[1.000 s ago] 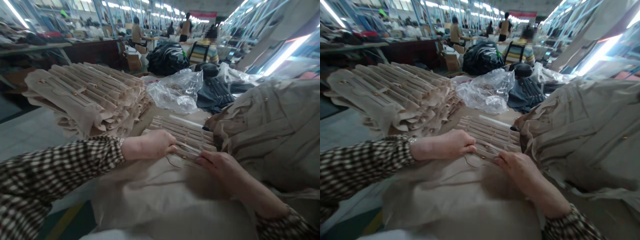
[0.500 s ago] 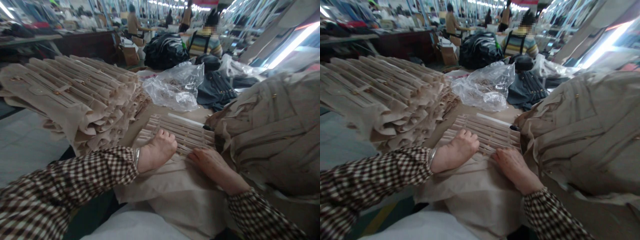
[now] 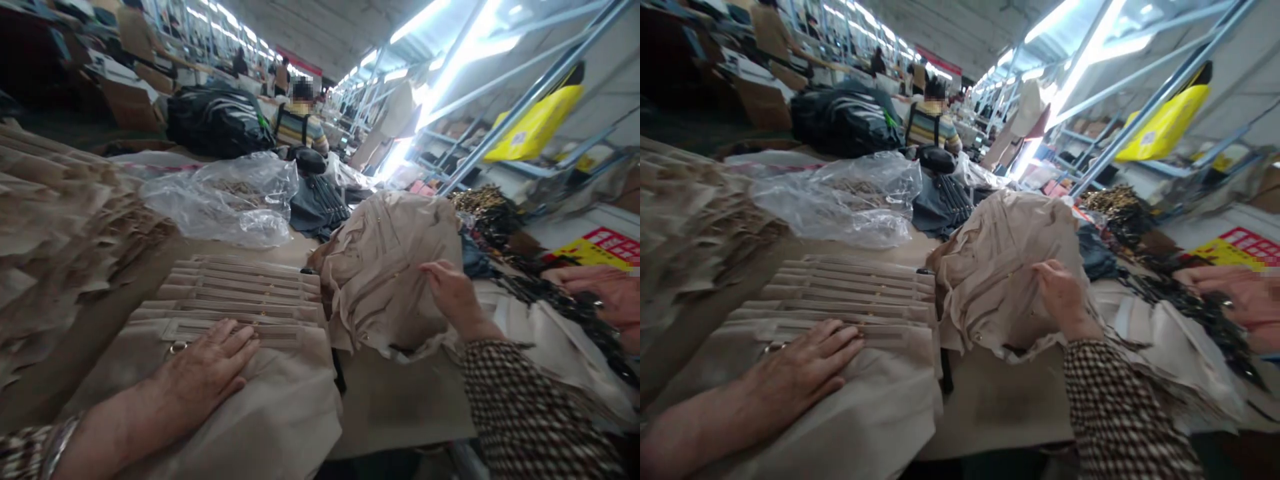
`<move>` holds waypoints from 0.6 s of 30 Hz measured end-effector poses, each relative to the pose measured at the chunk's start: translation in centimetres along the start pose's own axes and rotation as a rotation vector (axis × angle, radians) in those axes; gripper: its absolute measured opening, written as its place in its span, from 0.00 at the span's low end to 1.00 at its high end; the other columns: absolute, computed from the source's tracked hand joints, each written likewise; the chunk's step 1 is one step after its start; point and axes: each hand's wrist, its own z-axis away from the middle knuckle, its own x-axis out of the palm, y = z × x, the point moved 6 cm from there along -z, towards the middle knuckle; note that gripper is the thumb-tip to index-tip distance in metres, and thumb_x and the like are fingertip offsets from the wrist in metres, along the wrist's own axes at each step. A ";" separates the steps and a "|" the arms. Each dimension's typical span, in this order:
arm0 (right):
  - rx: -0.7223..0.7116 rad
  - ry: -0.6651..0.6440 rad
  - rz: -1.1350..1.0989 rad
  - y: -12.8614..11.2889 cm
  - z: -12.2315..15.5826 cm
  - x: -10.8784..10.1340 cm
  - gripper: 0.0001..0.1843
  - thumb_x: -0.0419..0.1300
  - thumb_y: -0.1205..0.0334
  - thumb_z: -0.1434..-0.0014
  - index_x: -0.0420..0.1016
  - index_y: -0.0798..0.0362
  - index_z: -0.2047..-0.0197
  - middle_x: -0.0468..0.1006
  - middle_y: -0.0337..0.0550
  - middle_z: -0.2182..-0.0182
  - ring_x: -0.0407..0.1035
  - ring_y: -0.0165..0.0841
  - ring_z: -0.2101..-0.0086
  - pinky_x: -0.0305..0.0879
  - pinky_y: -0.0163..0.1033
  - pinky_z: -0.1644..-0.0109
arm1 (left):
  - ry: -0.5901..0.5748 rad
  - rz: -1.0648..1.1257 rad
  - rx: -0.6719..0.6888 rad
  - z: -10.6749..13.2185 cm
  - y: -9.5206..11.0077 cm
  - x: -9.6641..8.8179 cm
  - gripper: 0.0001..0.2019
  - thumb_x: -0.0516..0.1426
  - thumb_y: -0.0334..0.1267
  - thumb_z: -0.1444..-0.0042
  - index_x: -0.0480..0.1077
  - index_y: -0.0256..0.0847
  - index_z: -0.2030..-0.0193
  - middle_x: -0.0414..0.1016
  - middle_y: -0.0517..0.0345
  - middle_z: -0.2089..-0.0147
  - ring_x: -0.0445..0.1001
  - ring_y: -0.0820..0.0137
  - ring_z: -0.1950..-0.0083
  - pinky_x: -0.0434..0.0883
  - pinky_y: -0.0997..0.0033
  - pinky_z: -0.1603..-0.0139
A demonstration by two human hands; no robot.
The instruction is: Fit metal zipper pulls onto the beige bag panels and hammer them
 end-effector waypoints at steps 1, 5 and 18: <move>-0.030 -0.038 0.058 1.6 -0.2 0.4 0.18 0.48 0.66 0.35 0.79 0.53 0.54 0.78 0.52 0.59 0.72 0.42 0.57 0.70 0.46 0.53 | 0.001 0.000 0.011 -0.5 -0.3 -0.2 0.21 0.56 0.35 0.40 0.71 0.46 0.39 0.71 0.53 0.36 0.64 0.51 0.35 0.65 0.48 0.34; -0.205 -0.143 0.207 3.8 -0.2 1.9 0.22 0.47 0.72 0.37 0.78 0.54 0.47 0.77 0.54 0.54 0.71 0.42 0.53 0.69 0.46 0.52 | -0.007 0.030 0.019 -2.1 -1.3 -0.5 0.21 0.57 0.35 0.40 0.71 0.43 0.40 0.71 0.50 0.37 0.65 0.52 0.36 0.66 0.49 0.35; -0.295 -0.104 -0.046 6.8 -3.6 1.5 0.23 0.58 0.83 0.49 0.85 0.44 0.70 0.82 0.58 0.62 0.73 0.37 0.58 0.63 0.49 0.50 | -0.133 0.059 -0.058 -3.5 -1.8 -2.4 0.20 0.56 0.42 0.37 0.68 0.40 0.40 0.65 0.46 0.33 0.61 0.53 0.33 0.60 0.47 0.31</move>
